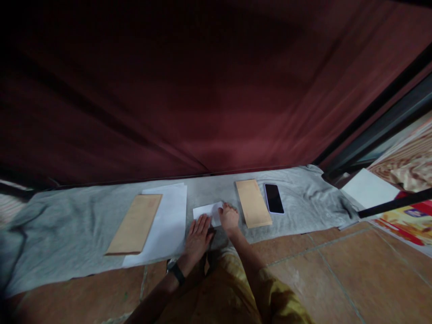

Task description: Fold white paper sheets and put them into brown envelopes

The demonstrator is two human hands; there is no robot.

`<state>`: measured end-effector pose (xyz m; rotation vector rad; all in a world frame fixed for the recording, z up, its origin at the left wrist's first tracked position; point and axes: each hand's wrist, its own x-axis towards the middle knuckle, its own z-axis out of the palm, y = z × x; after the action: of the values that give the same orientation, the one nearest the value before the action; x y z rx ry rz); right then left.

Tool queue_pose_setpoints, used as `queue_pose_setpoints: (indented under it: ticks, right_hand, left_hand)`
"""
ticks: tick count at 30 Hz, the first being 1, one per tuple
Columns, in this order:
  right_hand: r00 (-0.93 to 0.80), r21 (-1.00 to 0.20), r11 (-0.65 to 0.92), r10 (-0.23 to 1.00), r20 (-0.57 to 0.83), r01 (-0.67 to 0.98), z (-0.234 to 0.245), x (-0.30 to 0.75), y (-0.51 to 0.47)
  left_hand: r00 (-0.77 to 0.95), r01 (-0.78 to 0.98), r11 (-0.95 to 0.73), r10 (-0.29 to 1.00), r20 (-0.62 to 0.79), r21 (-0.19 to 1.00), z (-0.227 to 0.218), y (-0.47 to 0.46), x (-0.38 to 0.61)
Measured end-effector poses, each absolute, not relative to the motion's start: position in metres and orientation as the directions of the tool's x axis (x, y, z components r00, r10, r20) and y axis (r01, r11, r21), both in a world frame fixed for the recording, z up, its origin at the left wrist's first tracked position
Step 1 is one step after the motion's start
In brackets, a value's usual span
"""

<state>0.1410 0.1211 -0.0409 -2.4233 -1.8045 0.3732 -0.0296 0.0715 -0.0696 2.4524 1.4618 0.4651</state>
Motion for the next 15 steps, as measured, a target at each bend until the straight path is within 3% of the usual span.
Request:
queue_pose_setpoints:
  ticks: [7,15]
  right_hand:
    - [0.243,-0.227,-0.249,0.968,-0.055,0.941,-0.048,0.138,0.120]
    - [0.186,-0.309,-0.115,0.960,0.210,0.944,-0.065,0.141,0.112]
  left_hand:
    - [0.449,0.841,-0.473,0.881,0.150,0.261,-0.070,0.067,-0.027]
    - [0.457,0.877,-0.472,0.876,0.154,0.087,-0.073,0.066,-0.024]
